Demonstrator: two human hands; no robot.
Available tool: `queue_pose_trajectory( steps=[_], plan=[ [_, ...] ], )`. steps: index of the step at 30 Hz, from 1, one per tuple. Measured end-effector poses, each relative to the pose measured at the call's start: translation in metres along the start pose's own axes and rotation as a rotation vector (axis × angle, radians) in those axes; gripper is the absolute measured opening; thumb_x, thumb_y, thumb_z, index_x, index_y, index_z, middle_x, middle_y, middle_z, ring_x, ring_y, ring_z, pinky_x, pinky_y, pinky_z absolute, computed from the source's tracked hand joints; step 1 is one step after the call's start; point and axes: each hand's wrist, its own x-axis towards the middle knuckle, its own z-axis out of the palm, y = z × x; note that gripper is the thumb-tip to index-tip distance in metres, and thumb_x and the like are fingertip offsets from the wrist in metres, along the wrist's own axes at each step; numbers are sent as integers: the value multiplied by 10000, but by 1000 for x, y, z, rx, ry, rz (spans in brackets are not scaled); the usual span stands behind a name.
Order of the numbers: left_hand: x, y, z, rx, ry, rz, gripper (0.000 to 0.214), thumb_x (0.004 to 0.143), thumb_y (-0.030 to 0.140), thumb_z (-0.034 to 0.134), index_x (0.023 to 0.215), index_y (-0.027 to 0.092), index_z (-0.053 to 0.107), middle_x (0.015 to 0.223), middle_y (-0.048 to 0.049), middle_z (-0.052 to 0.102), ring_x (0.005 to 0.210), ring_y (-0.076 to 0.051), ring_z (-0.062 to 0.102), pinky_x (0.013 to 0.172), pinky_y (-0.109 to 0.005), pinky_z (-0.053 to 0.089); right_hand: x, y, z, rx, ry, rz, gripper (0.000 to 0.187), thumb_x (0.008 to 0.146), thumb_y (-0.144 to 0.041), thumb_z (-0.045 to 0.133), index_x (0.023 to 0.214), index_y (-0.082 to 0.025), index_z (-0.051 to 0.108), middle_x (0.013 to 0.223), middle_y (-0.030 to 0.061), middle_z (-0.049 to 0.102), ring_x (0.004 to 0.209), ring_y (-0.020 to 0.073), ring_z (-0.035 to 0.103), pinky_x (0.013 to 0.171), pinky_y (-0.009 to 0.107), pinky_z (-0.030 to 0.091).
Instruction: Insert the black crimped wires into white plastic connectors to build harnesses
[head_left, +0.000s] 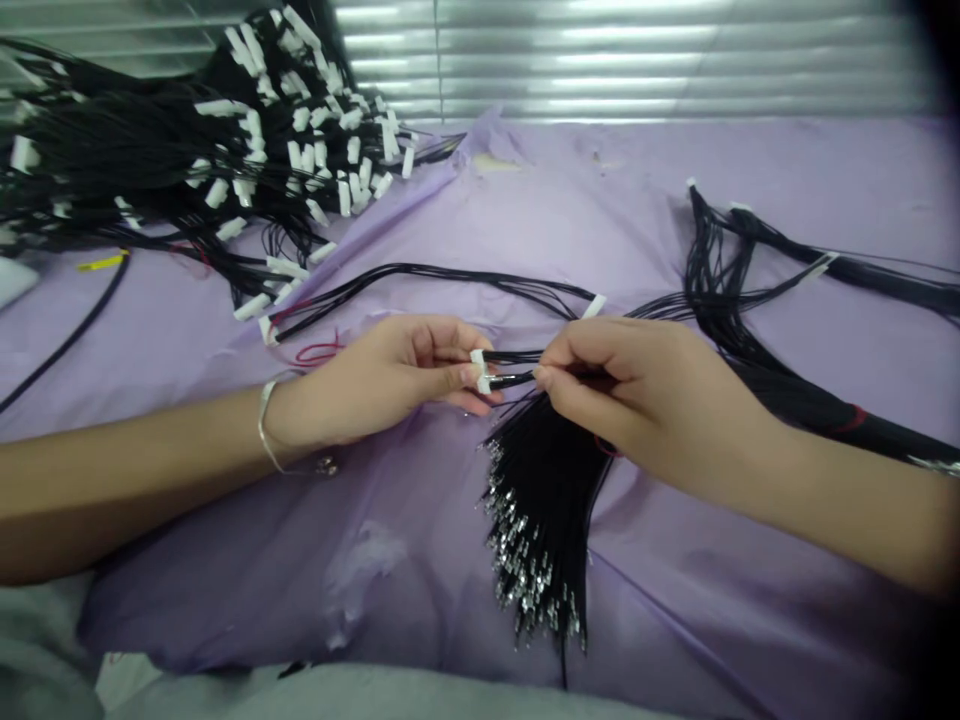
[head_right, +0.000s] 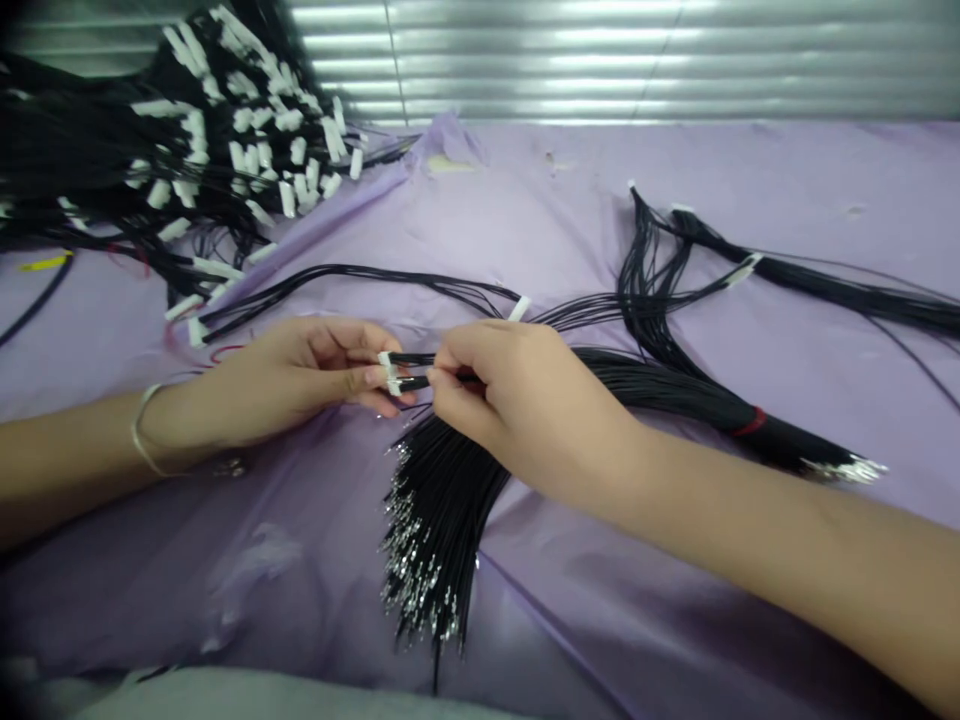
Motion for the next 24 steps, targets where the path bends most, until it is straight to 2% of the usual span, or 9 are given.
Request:
queue_pose_trajectory(
  steps=[8,15,24],
  plan=[
    [0,1,-1,33,-7,-18,85,843,75,592,867,101,670,831,-41,703,732,-107,679,733,-211,556,1,1,4,-40,47,36,157,821,-130,540,668,-164,556,553,-43,516,504,67,464,519,208,345],
    [1,-2,-1,-39,-17,-22,43,827,106,624,831,118,666,784,-20,676,754,-118,661,743,-239,564,3,3,4,22,2,71,149,797,-126,539,654,-167,545,536,-61,498,466,53,427,502,198,323],
    [1,-10,-3,-130,-52,-14,163,795,278,697,818,123,653,781,-40,649,723,-128,636,698,-256,560,1,8,9,82,1,31,179,777,-79,498,636,-188,490,576,-39,495,509,79,457,459,190,351]
  ],
)
